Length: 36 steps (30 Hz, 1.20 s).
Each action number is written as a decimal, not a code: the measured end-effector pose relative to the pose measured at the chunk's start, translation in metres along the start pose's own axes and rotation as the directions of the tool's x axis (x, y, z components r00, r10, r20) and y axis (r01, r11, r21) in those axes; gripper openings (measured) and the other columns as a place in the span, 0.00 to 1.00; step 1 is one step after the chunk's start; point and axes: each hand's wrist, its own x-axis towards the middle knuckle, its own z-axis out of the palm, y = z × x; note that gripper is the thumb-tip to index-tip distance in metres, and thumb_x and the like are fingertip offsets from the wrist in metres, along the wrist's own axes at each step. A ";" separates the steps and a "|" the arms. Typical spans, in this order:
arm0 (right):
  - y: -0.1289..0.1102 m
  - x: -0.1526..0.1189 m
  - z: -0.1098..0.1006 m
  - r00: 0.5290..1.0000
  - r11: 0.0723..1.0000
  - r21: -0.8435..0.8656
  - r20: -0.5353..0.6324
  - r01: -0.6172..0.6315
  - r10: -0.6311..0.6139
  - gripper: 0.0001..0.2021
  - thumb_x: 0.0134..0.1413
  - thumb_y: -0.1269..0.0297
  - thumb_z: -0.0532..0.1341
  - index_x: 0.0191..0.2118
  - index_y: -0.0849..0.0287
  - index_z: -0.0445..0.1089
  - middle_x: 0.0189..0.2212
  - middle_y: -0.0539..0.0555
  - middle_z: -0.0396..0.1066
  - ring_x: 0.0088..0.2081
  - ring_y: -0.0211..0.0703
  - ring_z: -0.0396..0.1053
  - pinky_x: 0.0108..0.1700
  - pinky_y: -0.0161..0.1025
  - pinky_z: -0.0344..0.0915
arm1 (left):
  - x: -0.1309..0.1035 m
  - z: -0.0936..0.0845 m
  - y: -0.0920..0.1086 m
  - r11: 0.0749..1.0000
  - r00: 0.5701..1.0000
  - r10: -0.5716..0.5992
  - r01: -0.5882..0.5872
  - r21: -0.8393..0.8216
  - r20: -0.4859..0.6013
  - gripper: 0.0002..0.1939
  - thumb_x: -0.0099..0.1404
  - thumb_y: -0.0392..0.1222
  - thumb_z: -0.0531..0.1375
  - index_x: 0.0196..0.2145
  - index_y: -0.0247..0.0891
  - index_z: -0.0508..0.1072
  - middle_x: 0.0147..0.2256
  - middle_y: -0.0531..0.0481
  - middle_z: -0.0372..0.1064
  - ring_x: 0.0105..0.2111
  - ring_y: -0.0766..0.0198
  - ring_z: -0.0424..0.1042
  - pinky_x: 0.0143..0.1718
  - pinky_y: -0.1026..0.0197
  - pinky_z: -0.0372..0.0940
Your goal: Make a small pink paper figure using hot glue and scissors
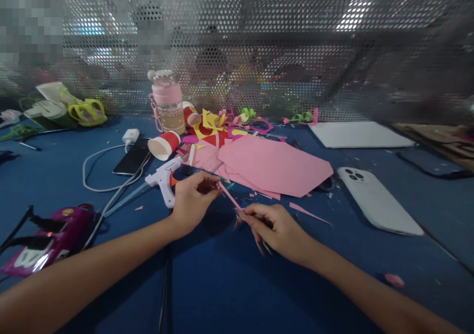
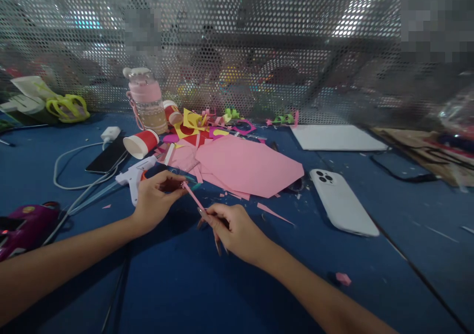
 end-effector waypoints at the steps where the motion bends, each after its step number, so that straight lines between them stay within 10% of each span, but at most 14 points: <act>1: 0.000 0.000 0.000 1.000 1.000 0.004 0.006 -0.002 0.002 0.17 0.56 0.55 0.50 0.31 0.64 0.68 0.11 0.44 0.59 0.11 0.30 0.60 0.13 0.28 0.55 | 0.000 0.000 0.000 1.000 1.000 0.000 0.000 -0.001 0.001 0.06 0.47 0.34 0.63 0.27 0.34 0.73 0.23 0.51 0.72 0.23 0.68 0.71 0.25 0.68 0.68; 36: -0.004 0.001 -0.002 0.999 1.000 -0.010 0.036 -0.001 0.002 0.19 0.56 0.55 0.49 0.31 0.64 0.70 0.11 0.45 0.59 0.11 0.30 0.60 0.14 0.28 0.56 | 0.000 0.000 -0.003 1.000 1.000 0.018 -0.018 0.012 0.015 0.06 0.48 0.34 0.63 0.28 0.35 0.73 0.24 0.51 0.73 0.23 0.68 0.71 0.26 0.67 0.67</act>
